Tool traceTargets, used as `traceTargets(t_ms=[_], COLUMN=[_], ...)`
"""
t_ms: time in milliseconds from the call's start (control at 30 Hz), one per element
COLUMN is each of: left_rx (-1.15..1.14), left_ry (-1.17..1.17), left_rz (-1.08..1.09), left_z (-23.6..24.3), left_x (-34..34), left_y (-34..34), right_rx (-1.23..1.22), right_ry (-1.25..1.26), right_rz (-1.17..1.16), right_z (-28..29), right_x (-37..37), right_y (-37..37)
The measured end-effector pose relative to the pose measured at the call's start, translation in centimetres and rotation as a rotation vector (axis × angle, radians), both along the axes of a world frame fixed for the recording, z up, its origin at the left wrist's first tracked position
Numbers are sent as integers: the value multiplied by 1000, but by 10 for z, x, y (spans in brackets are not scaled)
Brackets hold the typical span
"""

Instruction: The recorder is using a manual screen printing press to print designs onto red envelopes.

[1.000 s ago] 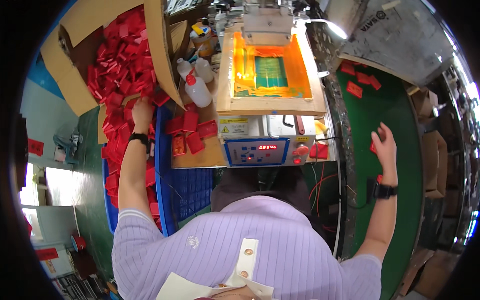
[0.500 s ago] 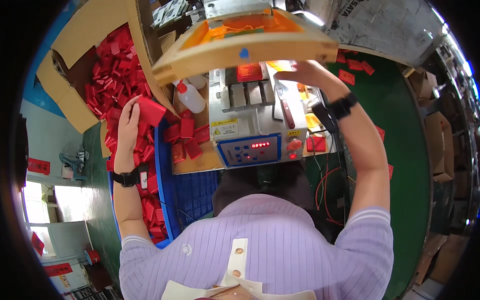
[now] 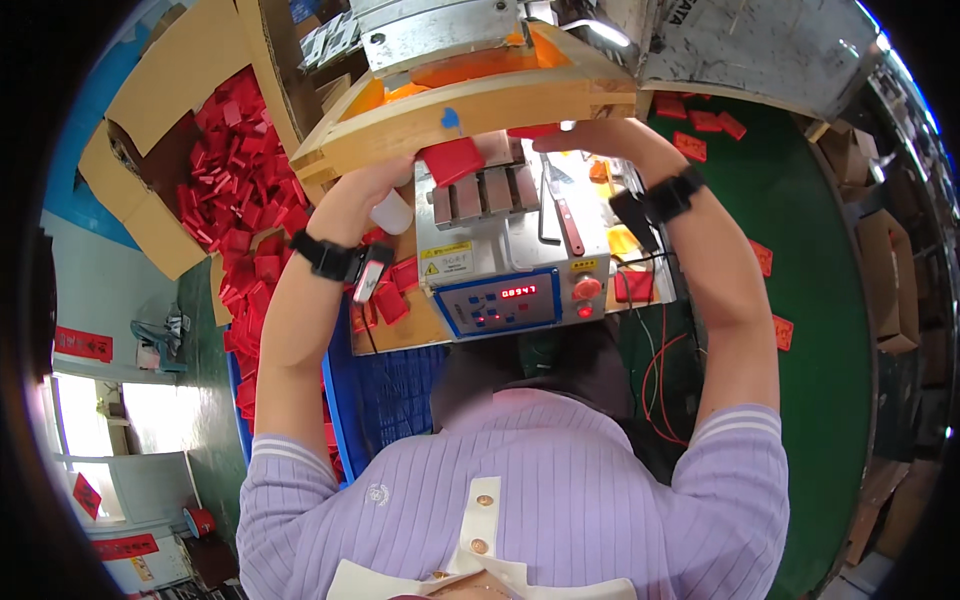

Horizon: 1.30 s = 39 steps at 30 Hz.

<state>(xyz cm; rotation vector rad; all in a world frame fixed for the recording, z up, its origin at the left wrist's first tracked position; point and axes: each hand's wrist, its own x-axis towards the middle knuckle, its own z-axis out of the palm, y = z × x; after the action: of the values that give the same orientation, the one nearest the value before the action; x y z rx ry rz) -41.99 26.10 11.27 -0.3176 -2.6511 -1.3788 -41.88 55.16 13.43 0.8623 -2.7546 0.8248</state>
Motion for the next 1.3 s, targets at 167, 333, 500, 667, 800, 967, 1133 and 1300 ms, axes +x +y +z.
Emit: traceTargets(t_ms=[167, 333, 500, 667, 800, 967, 1133, 1300], left_rx=[-450, -703, -727, -666, -401, -129, -69, -354], left_ry=[80, 44, 49, -78, 163, -69, -322, -81], left_rz=[-226, -384, -430, -526, -940, -801, 118, 193], left_z=[29, 47, -10, 8, 6, 12, -29, -122], left_x=[-10, -6, -52, -1, 80, 164, 161, 109], left_y=[39, 61, 39, 53, 42, -21, -109, -171], right_rx=[-214, -395, -303, -408, -447, -159, 415, 329], right_ry=[-93, -178, -144, -210, -270, -243, -472, -469], right_rz=[-124, -150, -326, -432, -657, -749, -1747, -1477], right_z=[-22, -36, -49, -83, -140, -183, -201, -208], right_x=[28, 58, 74, 78, 65, 86, 102, 87], right_y=[63, 108, 140, 192, 280, 404, 417, 410])
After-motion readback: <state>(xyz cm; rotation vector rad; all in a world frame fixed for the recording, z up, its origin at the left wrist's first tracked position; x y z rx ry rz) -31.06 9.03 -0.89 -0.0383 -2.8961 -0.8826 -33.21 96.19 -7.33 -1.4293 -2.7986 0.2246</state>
